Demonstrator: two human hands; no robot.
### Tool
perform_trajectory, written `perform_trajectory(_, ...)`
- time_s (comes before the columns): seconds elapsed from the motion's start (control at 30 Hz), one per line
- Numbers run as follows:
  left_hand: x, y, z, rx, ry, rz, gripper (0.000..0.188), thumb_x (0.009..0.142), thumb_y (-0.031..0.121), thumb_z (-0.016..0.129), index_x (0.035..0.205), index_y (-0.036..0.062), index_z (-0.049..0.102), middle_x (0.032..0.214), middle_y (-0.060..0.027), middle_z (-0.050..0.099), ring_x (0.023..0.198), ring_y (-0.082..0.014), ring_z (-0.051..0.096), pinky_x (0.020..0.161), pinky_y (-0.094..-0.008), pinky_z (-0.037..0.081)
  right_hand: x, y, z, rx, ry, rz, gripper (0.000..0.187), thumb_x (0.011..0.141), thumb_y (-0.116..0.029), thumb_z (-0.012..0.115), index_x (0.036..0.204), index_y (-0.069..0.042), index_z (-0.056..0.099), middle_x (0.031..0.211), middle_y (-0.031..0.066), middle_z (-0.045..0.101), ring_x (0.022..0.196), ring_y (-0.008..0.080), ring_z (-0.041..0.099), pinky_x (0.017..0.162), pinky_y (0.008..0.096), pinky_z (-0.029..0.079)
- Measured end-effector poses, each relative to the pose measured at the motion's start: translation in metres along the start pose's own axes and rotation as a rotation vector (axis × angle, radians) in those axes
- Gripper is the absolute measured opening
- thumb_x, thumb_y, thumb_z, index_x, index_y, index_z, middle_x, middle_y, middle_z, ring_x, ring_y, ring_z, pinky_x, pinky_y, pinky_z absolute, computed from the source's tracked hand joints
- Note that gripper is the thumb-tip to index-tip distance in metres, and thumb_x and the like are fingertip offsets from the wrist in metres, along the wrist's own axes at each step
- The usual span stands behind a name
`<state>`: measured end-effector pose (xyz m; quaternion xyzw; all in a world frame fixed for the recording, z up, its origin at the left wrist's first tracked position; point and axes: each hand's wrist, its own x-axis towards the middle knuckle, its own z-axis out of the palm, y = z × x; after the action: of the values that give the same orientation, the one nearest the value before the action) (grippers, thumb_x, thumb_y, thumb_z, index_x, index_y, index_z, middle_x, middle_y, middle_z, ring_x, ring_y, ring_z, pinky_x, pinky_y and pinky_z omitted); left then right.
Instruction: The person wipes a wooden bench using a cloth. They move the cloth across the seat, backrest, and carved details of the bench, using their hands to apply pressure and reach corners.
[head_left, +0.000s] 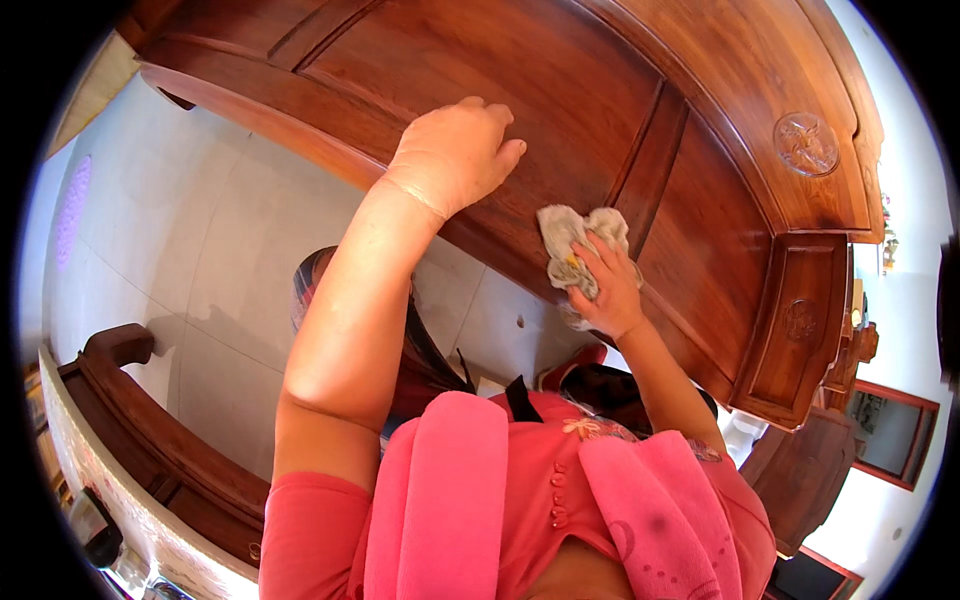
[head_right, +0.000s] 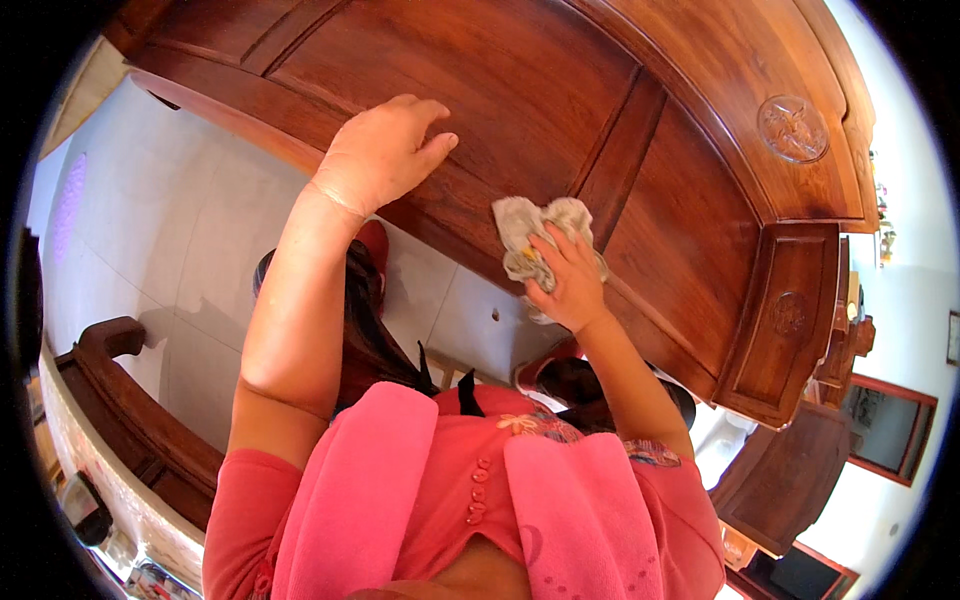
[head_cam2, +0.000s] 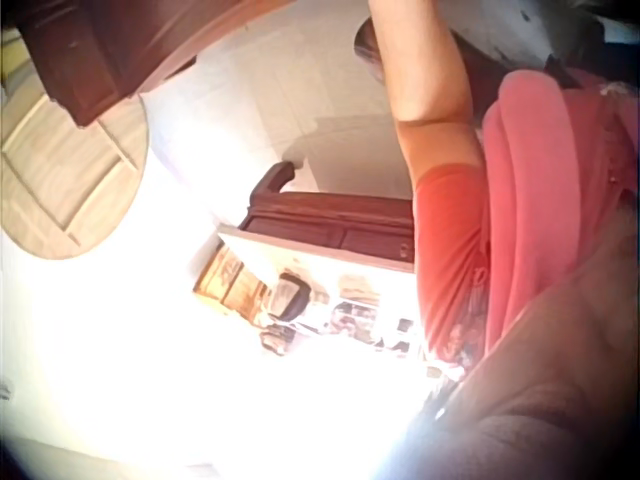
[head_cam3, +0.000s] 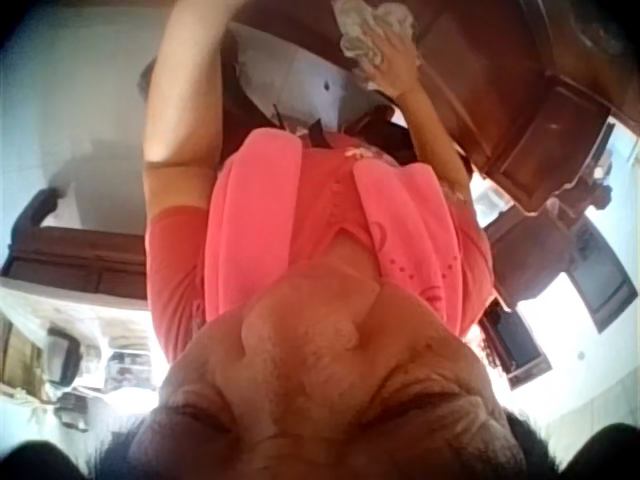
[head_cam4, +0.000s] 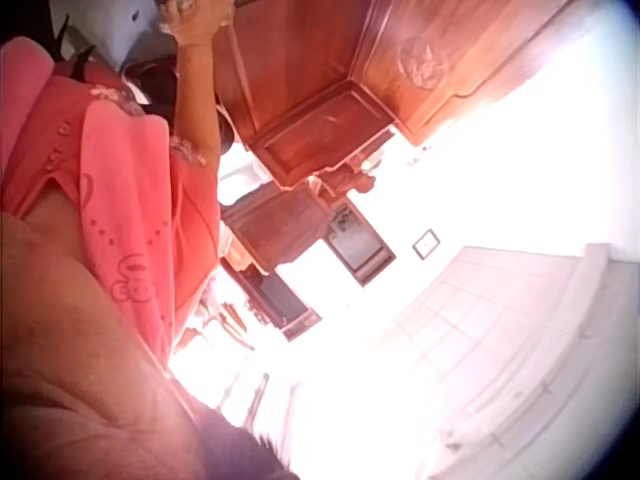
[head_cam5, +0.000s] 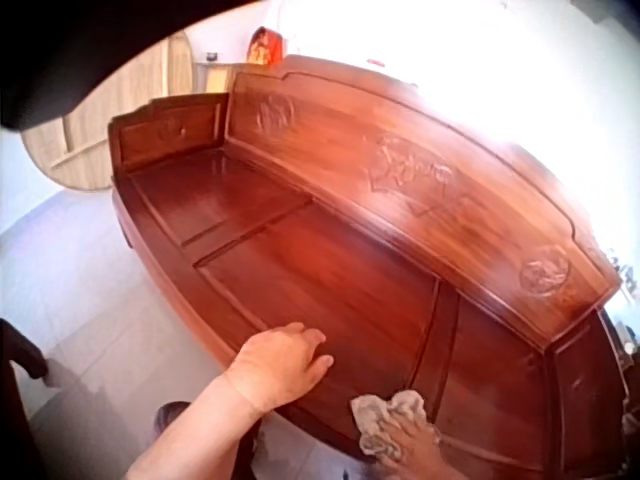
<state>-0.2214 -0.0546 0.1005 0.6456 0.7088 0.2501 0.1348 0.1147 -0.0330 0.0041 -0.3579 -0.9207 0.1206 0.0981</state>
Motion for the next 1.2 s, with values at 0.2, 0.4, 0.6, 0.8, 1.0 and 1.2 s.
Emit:
perform_trajectory(0.2, 0.006, 0.002, 0.002, -0.031, 0.046, 0.016, 0.037, 0.095, 0.032, 0.063, 0.121, 0.0060, 0.067, 0.112, -0.0150, 0.069, 0.101, -0.0356, 0.066, 0.087, -0.0443, 0.054, 0.104, -0.055, 0.050, 0.039, 0.150, -0.205, 0.063, 0.074, -0.028, 0.076, 0.133, -0.014, 0.062, 0.141, 0.0124, 0.056, 0.132, 0.0426, 0.047, 0.109, 0.0531, 0.040)
perform_trajectory(0.4, 0.015, -0.006, 0.014, -0.034, 0.076, 0.085, 0.039, 0.095, 0.033, 0.065, 0.121, 0.0042, 0.068, 0.106, -0.0138, 0.069, 0.092, -0.0344, 0.066, 0.084, -0.0434, 0.053, 0.228, -0.151, 0.092, 0.254, 0.036, -0.092, 0.072, 0.075, -0.030, 0.077, 0.140, -0.010, 0.054, 0.148, 0.0166, 0.050, 0.131, 0.0407, 0.049, 0.113, 0.0499, 0.039)
perform_trajectory(0.6, 0.026, 0.006, 0.024, -0.009, -0.026, 0.052, 0.040, 0.095, 0.031, 0.065, 0.125, 0.0038, 0.067, 0.106, -0.0127, 0.069, 0.085, -0.0304, 0.065, 0.082, -0.0409, 0.052, 0.245, -0.181, 0.099, 0.402, 0.180, 0.060, 0.076, 0.075, -0.032, 0.078, 0.142, -0.008, 0.052, 0.149, 0.0178, 0.049, 0.132, 0.0406, 0.047, 0.111, 0.0496, 0.040)
perform_trajectory(0.8, 0.028, 0.011, 0.024, -0.049, -0.033, 0.042, 0.041, 0.095, 0.031, 0.065, 0.125, 0.0031, 0.066, 0.117, -0.0154, 0.069, 0.089, -0.0301, 0.066, 0.084, -0.0395, 0.053, 0.181, -0.096, 0.050, 0.373, 0.044, -0.199, 0.081, 0.074, -0.035, 0.078, 0.145, -0.009, 0.049, 0.150, 0.0181, 0.047, 0.136, 0.0399, 0.044, 0.112, 0.0491, 0.039)
perform_trajectory(1.0, 0.030, 0.010, 0.027, -0.002, -0.110, 0.061, 0.042, 0.097, 0.036, 0.058, 0.126, 0.0053, 0.066, 0.127, -0.0153, 0.066, 0.113, -0.0353, 0.064, 0.095, -0.0449, 0.051, 0.039, 0.002, 0.032, 0.090, 0.034, -0.044, 0.063, 0.077, -0.034, 0.075, 0.137, -0.023, 0.061, 0.154, 0.0069, 0.047, 0.145, 0.0395, 0.036, 0.118, 0.0534, 0.033)
perform_trajectory(1.2, 0.024, 0.018, 0.022, -0.001, -0.127, 0.022, 0.042, 0.098, 0.035, 0.060, 0.126, 0.0045, 0.065, 0.124, -0.0144, 0.067, 0.103, -0.0337, 0.065, 0.091, -0.0438, 0.052, -0.101, 0.084, -0.016, -0.048, 0.062, 0.283, 0.062, 0.079, -0.031, 0.072, 0.139, -0.022, 0.060, 0.155, 0.0103, 0.046, 0.141, 0.0404, 0.042, 0.117, 0.0514, 0.035)
